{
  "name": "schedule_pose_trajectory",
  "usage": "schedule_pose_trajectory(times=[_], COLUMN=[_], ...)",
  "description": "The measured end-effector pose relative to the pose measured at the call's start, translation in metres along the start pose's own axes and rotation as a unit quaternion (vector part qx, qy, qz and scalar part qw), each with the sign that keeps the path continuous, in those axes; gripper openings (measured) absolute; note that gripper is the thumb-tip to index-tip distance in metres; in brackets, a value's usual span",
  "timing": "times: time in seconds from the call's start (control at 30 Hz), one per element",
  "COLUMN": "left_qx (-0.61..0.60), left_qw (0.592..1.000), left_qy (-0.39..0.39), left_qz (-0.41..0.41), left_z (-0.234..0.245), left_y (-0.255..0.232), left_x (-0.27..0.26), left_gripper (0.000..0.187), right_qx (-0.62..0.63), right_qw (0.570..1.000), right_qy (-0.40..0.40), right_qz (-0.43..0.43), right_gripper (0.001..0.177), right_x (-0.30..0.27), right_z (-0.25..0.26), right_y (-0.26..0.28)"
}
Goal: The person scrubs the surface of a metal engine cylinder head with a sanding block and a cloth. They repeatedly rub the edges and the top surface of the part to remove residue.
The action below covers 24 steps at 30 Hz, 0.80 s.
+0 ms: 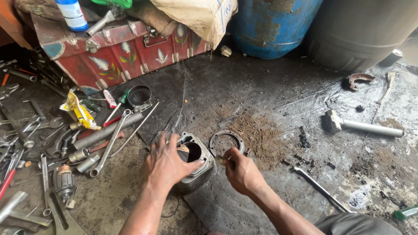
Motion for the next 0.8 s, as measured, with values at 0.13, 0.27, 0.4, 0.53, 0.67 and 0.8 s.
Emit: schedule_pose_trajectory(times=[0.13, 0.27, 0.4, 0.53, 0.67, 0.8], left_qx=[-0.012, -0.081, -0.078, -0.115, -0.136, -0.131], left_qw=[0.999, 0.995, 0.995, 0.990, 0.985, 0.982], left_qy=[0.003, -0.020, -0.035, -0.033, -0.014, -0.025], left_qz=[-0.035, -0.046, -0.054, -0.076, -0.107, -0.132], left_z=[-0.025, -0.035, -0.030, -0.022, -0.023, -0.028], left_y=[-0.002, 0.007, 0.004, 0.002, 0.003, 0.005], left_x=[0.008, 0.010, 0.009, 0.008, 0.015, 0.018], left_gripper=[0.109, 0.096, 0.092, 0.092, 0.097, 0.094], right_qx=[-0.048, -0.109, -0.156, -0.131, -0.163, -0.155], right_qw=[0.998, 0.992, 0.972, 0.975, 0.971, 0.960], right_qy=[-0.040, -0.039, -0.115, -0.109, -0.075, -0.116], right_qz=[0.024, 0.041, 0.129, 0.144, 0.160, 0.201], right_gripper=[0.028, 0.025, 0.022, 0.027, 0.029, 0.035], right_x=[0.003, 0.007, 0.018, 0.029, 0.018, 0.026], right_z=[0.001, -0.003, 0.004, 0.002, -0.004, 0.000], right_y=[0.019, 0.028, 0.041, 0.049, 0.038, 0.043])
Point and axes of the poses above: each hand's wrist, its own x-axis towards the middle knuckle, its own z-axis out of the back of the hand, y = z × x, the point moved 5 cm from there along x, towards the middle knuckle, and after that the axes turned 1 degree about -z, right-handed, at the moved point
